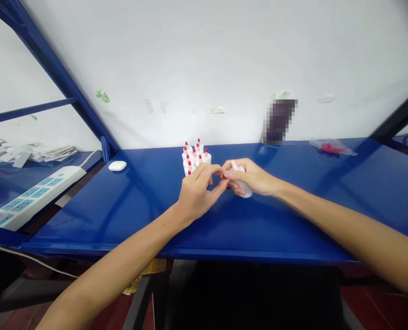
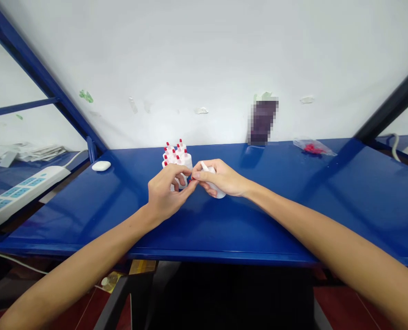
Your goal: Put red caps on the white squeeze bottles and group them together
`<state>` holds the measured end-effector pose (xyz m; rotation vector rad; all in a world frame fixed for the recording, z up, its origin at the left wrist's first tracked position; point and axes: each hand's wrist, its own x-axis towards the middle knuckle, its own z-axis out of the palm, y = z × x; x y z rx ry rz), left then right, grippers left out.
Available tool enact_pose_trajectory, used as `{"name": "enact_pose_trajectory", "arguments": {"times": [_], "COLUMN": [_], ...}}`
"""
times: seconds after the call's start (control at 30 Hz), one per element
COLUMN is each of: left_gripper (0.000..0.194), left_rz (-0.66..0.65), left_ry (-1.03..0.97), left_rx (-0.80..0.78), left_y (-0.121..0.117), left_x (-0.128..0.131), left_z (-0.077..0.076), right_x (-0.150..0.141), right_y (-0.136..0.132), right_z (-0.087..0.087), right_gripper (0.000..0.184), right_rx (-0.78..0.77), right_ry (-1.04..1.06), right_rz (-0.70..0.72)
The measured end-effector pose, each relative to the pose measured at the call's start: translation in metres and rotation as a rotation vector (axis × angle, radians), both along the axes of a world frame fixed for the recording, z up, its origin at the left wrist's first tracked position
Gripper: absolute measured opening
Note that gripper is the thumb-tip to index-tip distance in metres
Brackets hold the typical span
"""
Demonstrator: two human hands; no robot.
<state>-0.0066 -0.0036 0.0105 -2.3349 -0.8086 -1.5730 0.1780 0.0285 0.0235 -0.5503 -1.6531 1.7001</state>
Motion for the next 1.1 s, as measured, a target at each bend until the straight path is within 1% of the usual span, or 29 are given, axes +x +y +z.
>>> {"name": "enact_pose_trajectory", "arguments": {"times": [0.1,0.17,0.3,0.43,0.57,0.73,0.87,0.93,1.0,1.1], "left_gripper": [0.005,0.007,0.011,0.012,0.014,0.014,0.014,0.012,0.011,0.010], "left_rz": [0.012,-0.020,-0.136,-0.221,-0.279,-0.290,-0.276,-0.286,-0.308,-0.338], "left_ry": [0.020,0.007,-0.015,-0.012,-0.019,-0.028,0.029,0.040,0.040,0.039], "left_rx": [0.038,0.056,0.042,-0.018,-0.065,-0.118,-0.082,-0.095,-0.130,-0.178], "left_y": [0.000,-0.001,-0.002,-0.004,-0.008,-0.008,-0.006,-0.005,-0.006,-0.007], "left_x": [-0.002,-0.003,-0.003,-0.001,0.001,0.002,0.001,0.001,0.001,0.002], "left_z": [0.004,0.006,0.005,0.001,-0.001,-0.002,-0.003,-0.003,-0.003,-0.004], "right_x": [-0.001,-0.002,0.001,0.005,0.008,0.007,0.006,0.006,0.006,0.008], "right_y": [-0.001,-0.002,-0.006,-0.011,-0.012,-0.010,-0.009,-0.008,-0.007,-0.006], "right_z": [-0.001,-0.002,-0.003,-0.002,0.002,0.001,-0.003,-0.003,-0.003,-0.003], "right_gripper": [0.027,0.032,0.042,0.044,0.043,0.043,0.046,0.048,0.049,0.048], "right_rx": [0.050,0.118,0.371,0.608,0.756,0.804,0.782,0.768,0.770,0.801], "right_ry": [-0.021,-0.049,-0.131,-0.194,-0.259,-0.265,-0.281,-0.306,-0.338,-0.371], "right_rz": [-0.005,-0.026,-0.038,-0.065,-0.119,-0.140,-0.154,-0.159,-0.149,-0.096]}}
